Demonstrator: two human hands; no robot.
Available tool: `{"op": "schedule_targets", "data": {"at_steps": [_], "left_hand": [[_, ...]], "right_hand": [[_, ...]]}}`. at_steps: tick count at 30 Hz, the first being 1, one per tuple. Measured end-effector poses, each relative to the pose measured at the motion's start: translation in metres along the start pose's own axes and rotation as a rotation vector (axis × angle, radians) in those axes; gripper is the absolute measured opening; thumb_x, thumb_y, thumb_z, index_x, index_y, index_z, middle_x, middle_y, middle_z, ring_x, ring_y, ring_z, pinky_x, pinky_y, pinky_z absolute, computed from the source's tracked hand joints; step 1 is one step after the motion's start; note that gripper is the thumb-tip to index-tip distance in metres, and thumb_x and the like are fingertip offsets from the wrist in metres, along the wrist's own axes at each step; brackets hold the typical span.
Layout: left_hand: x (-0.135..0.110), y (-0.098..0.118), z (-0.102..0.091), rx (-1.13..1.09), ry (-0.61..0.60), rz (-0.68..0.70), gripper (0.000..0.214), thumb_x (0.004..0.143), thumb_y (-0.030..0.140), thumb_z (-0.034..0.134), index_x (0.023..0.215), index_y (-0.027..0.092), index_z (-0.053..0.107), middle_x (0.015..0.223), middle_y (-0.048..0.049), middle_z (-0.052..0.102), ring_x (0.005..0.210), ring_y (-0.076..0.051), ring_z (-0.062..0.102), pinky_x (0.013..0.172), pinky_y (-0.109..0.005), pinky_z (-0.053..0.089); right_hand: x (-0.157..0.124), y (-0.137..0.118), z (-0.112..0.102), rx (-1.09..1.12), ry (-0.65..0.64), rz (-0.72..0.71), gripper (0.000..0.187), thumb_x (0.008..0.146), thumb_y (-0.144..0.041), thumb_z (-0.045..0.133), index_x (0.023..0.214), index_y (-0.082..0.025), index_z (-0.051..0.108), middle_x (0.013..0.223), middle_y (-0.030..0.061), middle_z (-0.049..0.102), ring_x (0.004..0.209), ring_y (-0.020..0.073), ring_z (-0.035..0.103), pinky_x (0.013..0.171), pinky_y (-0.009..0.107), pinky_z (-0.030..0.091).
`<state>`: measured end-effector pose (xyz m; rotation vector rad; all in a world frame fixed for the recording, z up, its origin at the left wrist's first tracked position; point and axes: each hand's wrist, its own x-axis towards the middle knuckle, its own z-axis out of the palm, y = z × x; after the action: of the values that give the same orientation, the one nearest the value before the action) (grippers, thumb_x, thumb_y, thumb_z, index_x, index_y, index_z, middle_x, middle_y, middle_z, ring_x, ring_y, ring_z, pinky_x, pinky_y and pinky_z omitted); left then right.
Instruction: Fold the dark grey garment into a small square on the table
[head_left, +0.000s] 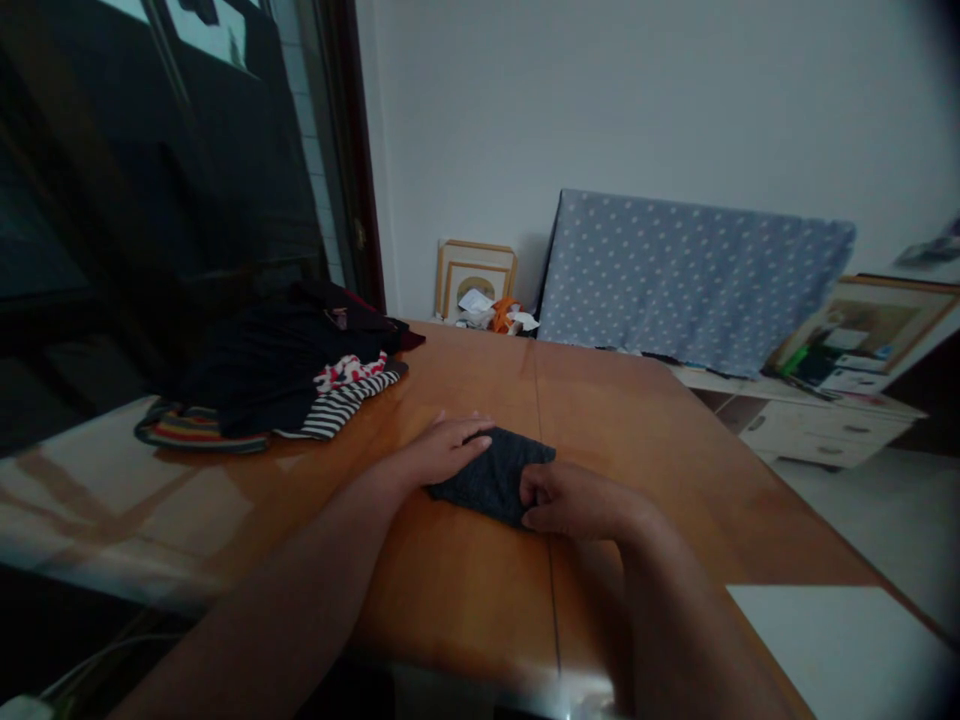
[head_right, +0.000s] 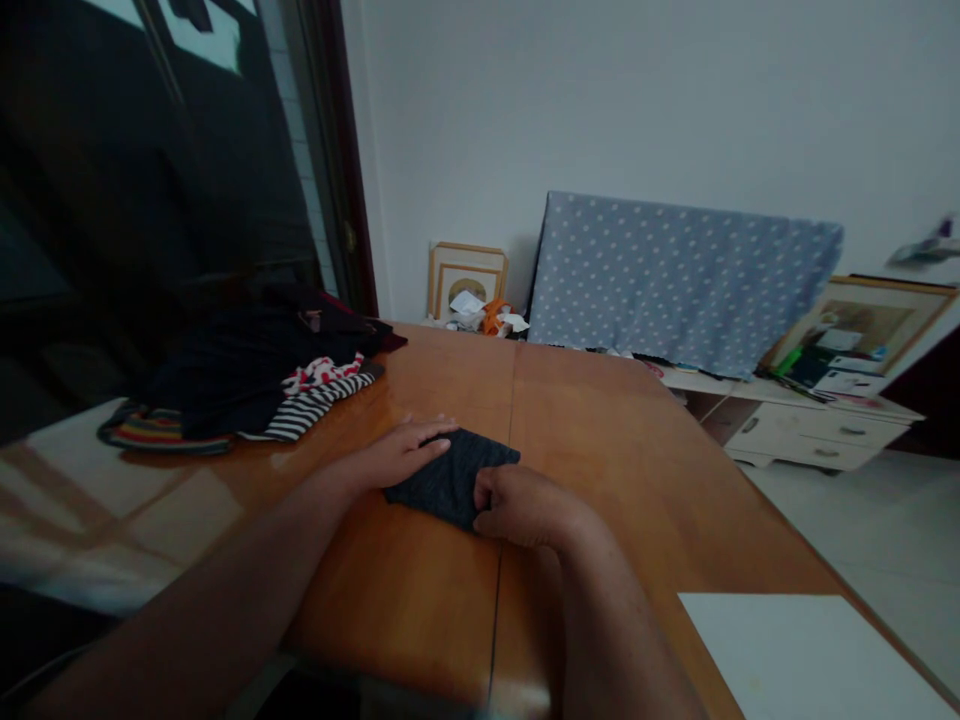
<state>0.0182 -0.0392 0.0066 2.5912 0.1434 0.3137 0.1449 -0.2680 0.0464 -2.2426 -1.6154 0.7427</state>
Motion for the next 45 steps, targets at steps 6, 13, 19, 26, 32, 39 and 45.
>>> {"op": "schedule_targets", "data": {"at_steps": [6,13,19,26,32,39,45], "left_hand": [[-0.006,-0.004,-0.002,0.099,-0.129,-0.026,0.056,0.099,0.054,0.044,0.15,0.031,0.048,0.163,-0.0051,0.036,0.153,-0.028,0.026,0.125,-0.055,0.01],[-0.007,-0.005,-0.005,0.095,-0.164,-0.042,0.061,0.096,0.056,0.047,0.152,0.03,0.046,0.164,-0.0056,0.034,0.153,-0.029,0.025,0.124,-0.055,0.015],[-0.006,-0.001,-0.005,0.107,-0.101,-0.034,0.058,0.095,0.051,0.051,0.148,0.028,0.051,0.161,-0.0063,0.04,0.152,-0.028,0.029,0.125,-0.053,0.012],[0.003,0.011,-0.007,0.178,0.12,0.028,0.044,0.1,0.044,0.042,0.133,0.023,0.063,0.143,-0.0068,0.062,0.14,-0.025,0.048,0.125,-0.055,0.013],[0.008,0.037,-0.011,0.109,0.051,0.128,0.042,0.099,0.041,0.043,0.125,0.021,0.069,0.13,-0.007,0.07,0.125,-0.022,0.06,0.112,-0.036,0.041],[0.024,0.07,0.005,-0.014,0.016,0.076,0.035,0.096,0.045,0.047,0.095,0.02,0.071,0.093,-0.0041,0.074,0.088,-0.02,0.067,0.079,-0.03,0.05],[0.03,0.088,0.038,0.102,0.025,-0.121,0.044,0.081,0.066,0.062,0.085,0.023,0.063,0.075,0.0001,0.066,0.066,-0.017,0.057,0.056,-0.027,0.033]], "right_hand": [[0.002,0.004,-0.001,0.12,0.026,-0.044,0.007,0.077,-0.02,0.061,0.082,-0.021,0.065,0.075,-0.0007,0.065,0.066,0.0124,0.053,0.058,0.023,0.036],[0.0,0.008,-0.002,0.273,-0.107,-0.071,0.01,0.081,-0.026,0.059,0.076,-0.019,0.064,0.065,-0.0022,0.059,0.058,0.011,0.049,0.055,0.023,0.035],[0.002,0.025,-0.017,0.521,0.286,0.028,0.017,0.083,-0.034,0.056,0.077,-0.019,0.06,0.061,-0.0031,0.053,0.057,0.011,0.047,0.055,0.023,0.036],[0.017,0.059,-0.022,0.491,0.554,0.31,0.016,0.085,-0.028,0.053,0.071,-0.02,0.052,0.065,0.0016,0.058,0.057,0.0114,0.053,0.054,0.022,0.039],[0.027,0.078,-0.014,0.406,0.421,0.377,0.013,0.073,-0.015,0.062,0.061,-0.017,0.058,0.054,-0.0014,0.053,0.047,0.0086,0.044,0.048,0.021,0.031],[0.03,0.08,-0.015,0.362,0.374,0.367,0.012,0.066,-0.01,0.067,0.057,-0.016,0.063,0.052,0.0015,0.058,0.047,0.0105,0.05,0.047,0.022,0.034],[0.028,0.075,-0.018,0.378,0.338,0.361,0.013,0.067,-0.011,0.067,0.055,-0.017,0.063,0.048,0.002,0.057,0.047,0.0121,0.052,0.049,0.023,0.038]]}}
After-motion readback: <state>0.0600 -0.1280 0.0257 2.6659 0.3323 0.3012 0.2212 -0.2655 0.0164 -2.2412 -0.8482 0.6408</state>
